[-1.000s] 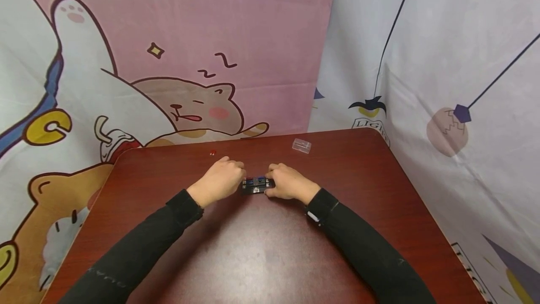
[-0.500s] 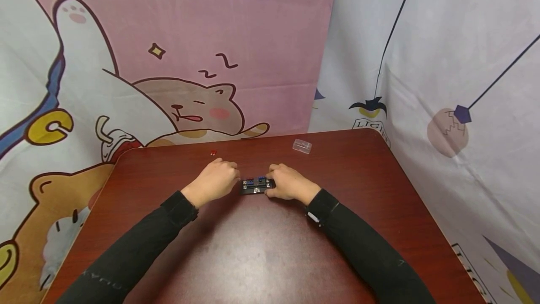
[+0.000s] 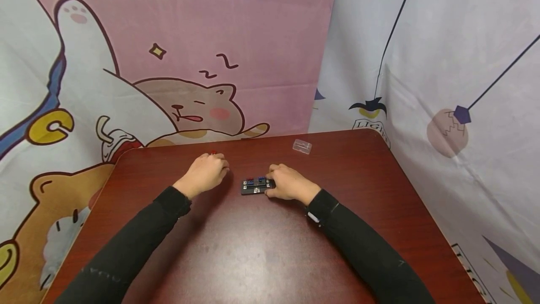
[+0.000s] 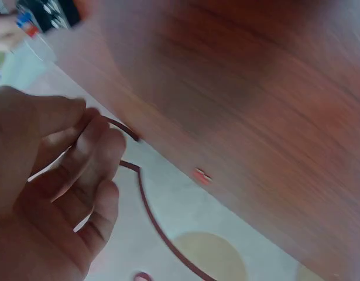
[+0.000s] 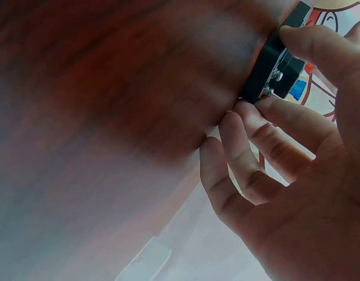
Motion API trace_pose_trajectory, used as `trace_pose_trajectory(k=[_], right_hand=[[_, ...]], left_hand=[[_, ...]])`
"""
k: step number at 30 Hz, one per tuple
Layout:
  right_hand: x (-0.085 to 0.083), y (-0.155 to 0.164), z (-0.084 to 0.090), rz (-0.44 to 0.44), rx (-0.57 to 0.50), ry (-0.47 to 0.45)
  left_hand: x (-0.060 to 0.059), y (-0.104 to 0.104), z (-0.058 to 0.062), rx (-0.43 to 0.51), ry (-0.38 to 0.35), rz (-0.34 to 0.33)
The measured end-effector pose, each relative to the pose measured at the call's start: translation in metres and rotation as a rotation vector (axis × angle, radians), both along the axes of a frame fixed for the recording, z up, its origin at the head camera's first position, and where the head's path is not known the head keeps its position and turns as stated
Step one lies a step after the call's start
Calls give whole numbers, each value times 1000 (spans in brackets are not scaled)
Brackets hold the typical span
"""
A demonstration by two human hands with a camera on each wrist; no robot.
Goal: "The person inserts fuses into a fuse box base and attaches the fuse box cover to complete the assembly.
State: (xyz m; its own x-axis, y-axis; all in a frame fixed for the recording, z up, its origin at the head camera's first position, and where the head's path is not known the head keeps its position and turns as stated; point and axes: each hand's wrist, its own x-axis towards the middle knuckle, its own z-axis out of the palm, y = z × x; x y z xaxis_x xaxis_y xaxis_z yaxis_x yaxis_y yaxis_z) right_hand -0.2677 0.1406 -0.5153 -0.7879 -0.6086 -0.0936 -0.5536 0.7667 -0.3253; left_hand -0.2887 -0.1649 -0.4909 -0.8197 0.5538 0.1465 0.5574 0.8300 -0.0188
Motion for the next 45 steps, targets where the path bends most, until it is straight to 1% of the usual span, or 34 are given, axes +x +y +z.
trace_pose_trajectory(k=[6,9,12,15,19,22,27,30,38,45], right_hand=[[1,-1,1,6,0,-8],[1,-1,1,8,0,-9],[1,-1,0,2,4,-13],[1,0,1,-7,4,-13],[0,0,1,0,3,-10],[0,0,1,6,5,-3],[-1,1,1,4,7,1],[-1,1,0,-1,12,-3],[0,0,2,-1,9,-12],[-1,1,3,11,13,-10]], left_hand=[[-22,-29,0,86,-7,105],[-31,-41,0,115,-41,165],[-40,-49,-1,116,-76,200],[-48,-53,-1,110,-97,218],[-58,-52,-1,106,-116,239],[-64,-51,-3,106,-122,237],[-74,-50,-8,79,-145,220],[-78,-49,-10,65,-155,225],[-83,-46,-15,53,-176,255],[-85,-48,-18,71,-196,286]])
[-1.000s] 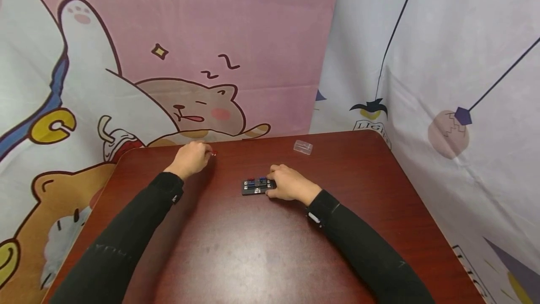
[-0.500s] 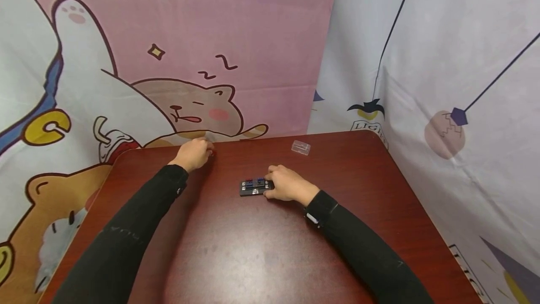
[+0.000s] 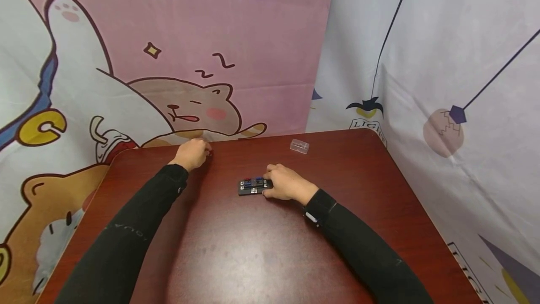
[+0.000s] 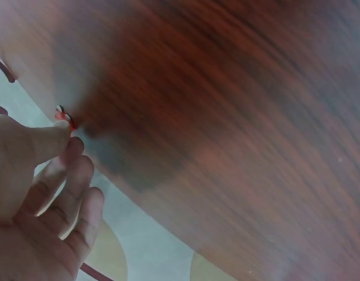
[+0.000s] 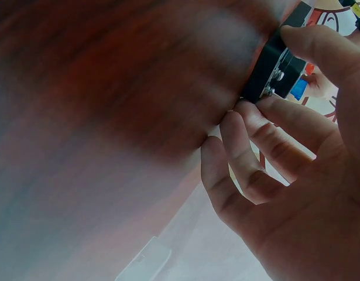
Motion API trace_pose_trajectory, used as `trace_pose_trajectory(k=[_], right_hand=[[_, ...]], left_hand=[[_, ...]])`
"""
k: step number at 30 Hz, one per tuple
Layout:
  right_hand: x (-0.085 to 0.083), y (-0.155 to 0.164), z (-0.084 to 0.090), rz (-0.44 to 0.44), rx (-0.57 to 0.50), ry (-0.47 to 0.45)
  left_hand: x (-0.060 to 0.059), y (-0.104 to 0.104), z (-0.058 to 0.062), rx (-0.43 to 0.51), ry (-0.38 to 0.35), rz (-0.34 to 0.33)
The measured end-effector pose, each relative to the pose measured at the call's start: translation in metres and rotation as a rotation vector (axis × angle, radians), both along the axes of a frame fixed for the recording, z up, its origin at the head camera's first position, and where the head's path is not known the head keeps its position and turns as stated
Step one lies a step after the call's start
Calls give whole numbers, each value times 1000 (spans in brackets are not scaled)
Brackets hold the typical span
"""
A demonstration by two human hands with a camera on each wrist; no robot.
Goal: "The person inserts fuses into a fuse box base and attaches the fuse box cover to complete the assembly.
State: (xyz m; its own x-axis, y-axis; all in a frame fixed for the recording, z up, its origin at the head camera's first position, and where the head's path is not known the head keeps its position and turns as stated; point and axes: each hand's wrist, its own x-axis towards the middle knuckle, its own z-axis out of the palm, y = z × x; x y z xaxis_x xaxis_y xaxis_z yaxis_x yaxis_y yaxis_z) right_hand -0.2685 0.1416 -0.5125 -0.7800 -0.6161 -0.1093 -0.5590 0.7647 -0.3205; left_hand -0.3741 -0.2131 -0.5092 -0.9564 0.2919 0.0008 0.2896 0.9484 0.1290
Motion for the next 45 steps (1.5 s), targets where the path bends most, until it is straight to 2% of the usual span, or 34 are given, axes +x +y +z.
trace_pose_trajectory(k=[10,17,24,31,37,45], right_hand=[[-1,-1,-1,-8,0,-4],[-1,-1,-2,-13,5,-4],[0,-1,-1,-15,8,-2],[0,-1,-2,-19,9,-9],[0,-1,-2,-12,-6,8],[-1,-1,-3,-4,-10,17]], left_hand=[[2,-2,1,-11,12,14],[4,-3,2,-18,-14,13],[6,-7,1,-22,-8,-23],[8,-9,2,21,-24,-25],[18,-3,9,58,-3,-86],[34,16,18,57,113,-193]])
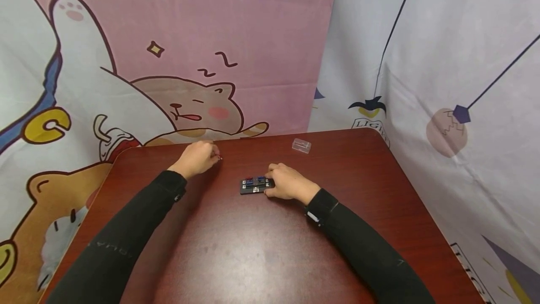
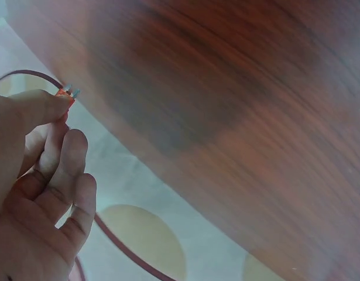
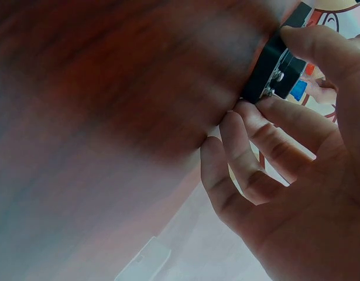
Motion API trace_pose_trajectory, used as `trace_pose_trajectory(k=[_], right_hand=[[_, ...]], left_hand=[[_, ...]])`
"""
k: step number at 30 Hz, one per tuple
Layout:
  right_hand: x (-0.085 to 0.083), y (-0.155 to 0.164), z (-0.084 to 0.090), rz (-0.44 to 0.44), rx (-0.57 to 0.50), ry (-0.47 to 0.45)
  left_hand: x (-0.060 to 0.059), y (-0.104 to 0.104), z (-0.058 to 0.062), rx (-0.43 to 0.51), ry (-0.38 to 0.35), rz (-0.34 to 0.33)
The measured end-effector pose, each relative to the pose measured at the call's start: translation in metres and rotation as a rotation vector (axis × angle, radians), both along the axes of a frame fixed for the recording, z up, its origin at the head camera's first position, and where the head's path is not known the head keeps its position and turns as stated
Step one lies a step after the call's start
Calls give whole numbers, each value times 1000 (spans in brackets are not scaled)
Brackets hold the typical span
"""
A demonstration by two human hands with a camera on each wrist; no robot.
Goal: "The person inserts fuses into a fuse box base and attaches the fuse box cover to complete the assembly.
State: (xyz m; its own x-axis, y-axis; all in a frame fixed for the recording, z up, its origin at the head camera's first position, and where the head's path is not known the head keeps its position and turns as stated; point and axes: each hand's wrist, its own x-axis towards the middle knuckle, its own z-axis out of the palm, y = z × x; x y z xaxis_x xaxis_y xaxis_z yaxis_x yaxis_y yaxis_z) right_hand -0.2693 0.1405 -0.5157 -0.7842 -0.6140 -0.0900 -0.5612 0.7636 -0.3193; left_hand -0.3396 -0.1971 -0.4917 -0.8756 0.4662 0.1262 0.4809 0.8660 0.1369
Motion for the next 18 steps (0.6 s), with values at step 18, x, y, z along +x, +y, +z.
trace_pose_trajectory(k=[18], right_hand=[[1,1,1,15,-16,20]], left_hand=[[44,65,30,-35,108,-212]])
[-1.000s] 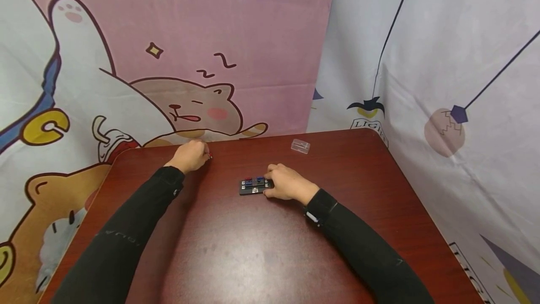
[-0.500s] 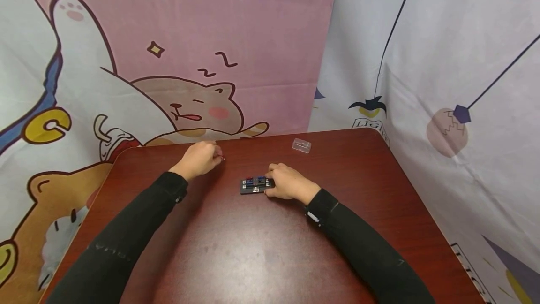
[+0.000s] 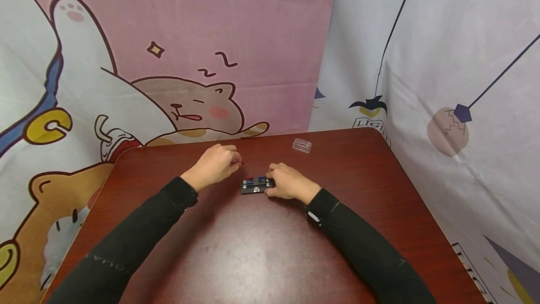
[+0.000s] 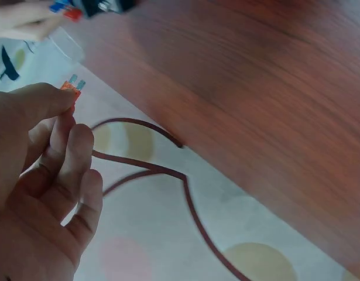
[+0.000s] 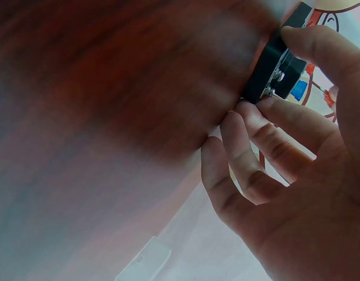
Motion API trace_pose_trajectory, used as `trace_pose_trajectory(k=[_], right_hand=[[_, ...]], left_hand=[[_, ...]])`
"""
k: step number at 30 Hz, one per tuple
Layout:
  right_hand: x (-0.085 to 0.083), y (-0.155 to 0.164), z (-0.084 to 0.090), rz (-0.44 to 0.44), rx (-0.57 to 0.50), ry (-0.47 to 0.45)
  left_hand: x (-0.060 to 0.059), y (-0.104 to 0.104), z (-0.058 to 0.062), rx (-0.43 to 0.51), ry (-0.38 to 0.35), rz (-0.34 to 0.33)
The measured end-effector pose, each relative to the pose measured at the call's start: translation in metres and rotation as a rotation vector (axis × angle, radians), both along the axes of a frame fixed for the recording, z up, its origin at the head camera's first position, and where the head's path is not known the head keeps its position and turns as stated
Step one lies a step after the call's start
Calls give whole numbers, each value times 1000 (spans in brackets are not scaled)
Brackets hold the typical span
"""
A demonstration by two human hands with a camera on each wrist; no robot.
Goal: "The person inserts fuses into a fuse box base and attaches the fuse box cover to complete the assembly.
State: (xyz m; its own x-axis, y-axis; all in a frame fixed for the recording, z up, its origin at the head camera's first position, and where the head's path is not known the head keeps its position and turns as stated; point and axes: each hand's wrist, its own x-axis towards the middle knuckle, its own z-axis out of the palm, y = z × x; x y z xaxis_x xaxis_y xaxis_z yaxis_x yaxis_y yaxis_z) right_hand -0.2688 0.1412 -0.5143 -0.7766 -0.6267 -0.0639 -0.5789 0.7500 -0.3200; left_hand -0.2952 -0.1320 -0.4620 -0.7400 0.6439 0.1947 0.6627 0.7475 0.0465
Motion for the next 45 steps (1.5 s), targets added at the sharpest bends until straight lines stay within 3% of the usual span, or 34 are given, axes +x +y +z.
trace_pose_trajectory(k=[7,16,27,39,45], right_hand=[[0,0,2,-3,-1,-5],[-1,1,1,-2,11,-8],[-1,1,0,-15,9,-26],[-1,2,-3,-17,-11,-28],[0,1,-3,-11,-13,-11]], left_hand=[[13,20,6,-25,7,-46],[22,35,2,-56,-23,-64],[31,50,-2,-50,-10,-106],[33,58,-12,-63,-68,-61],[32,59,-19,-73,-40,-45]])
